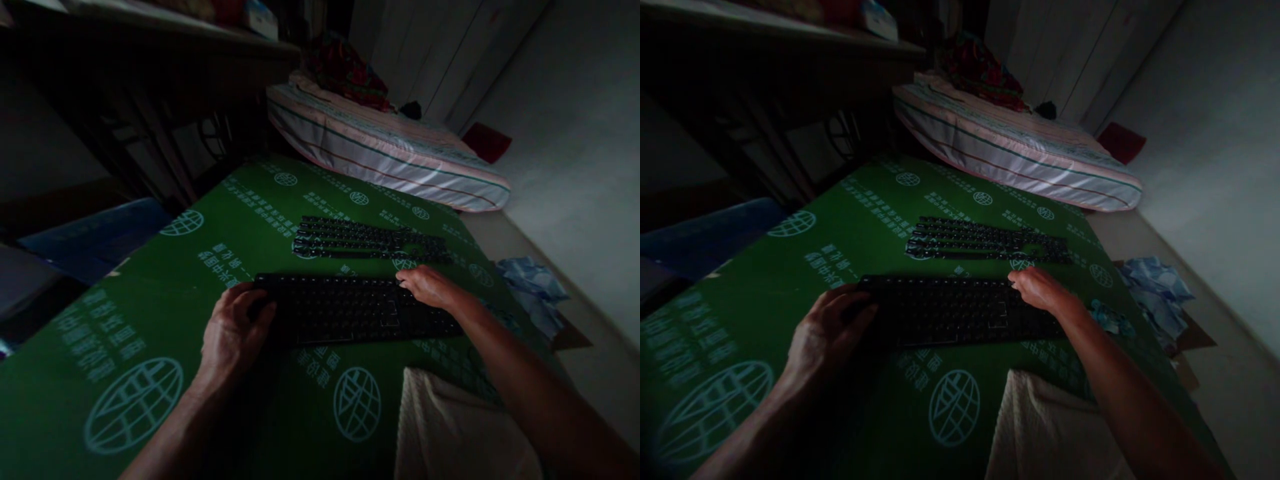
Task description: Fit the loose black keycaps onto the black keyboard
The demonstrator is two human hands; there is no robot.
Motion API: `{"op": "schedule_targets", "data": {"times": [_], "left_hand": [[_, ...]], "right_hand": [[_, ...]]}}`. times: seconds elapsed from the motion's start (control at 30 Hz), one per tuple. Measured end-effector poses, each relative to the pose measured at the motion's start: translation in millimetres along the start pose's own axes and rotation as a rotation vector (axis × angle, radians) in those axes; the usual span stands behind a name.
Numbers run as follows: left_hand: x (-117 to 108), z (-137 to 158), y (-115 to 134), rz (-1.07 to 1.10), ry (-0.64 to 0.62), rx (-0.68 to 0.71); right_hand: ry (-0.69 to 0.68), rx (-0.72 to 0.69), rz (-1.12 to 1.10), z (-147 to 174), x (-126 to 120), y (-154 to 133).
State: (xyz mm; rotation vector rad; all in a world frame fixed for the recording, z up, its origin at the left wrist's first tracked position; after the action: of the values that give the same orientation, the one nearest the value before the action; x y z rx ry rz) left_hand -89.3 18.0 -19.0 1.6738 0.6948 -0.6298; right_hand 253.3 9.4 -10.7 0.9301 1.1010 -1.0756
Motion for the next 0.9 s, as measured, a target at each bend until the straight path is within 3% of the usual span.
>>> {"op": "schedule_targets", "data": {"times": [0.3,0.9], "left_hand": [[-0.6,0.6,1.8,0.021,-0.007,-0.014],[1.8,1.0,1.4,0.018,-0.019,-0.008]], "right_hand": [[-0.114,-0.047,0.23,-5.2,-2.7,-6.8],[-0.166,-0.061,0.327,-3.6,2.7,-6.7]]}}
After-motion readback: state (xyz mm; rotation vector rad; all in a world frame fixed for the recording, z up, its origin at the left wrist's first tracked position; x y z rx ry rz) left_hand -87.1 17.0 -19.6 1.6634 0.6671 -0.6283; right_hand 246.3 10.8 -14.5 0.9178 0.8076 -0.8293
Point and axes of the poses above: each hand's wrist, its own z-axis away from the middle knuckle, its own x-axis out of the palm, y = z × x, the point moved 7 cm from there along -z, towards the middle knuckle, and after that the axes turned 7 degrees about z, right-handed, at the moved point
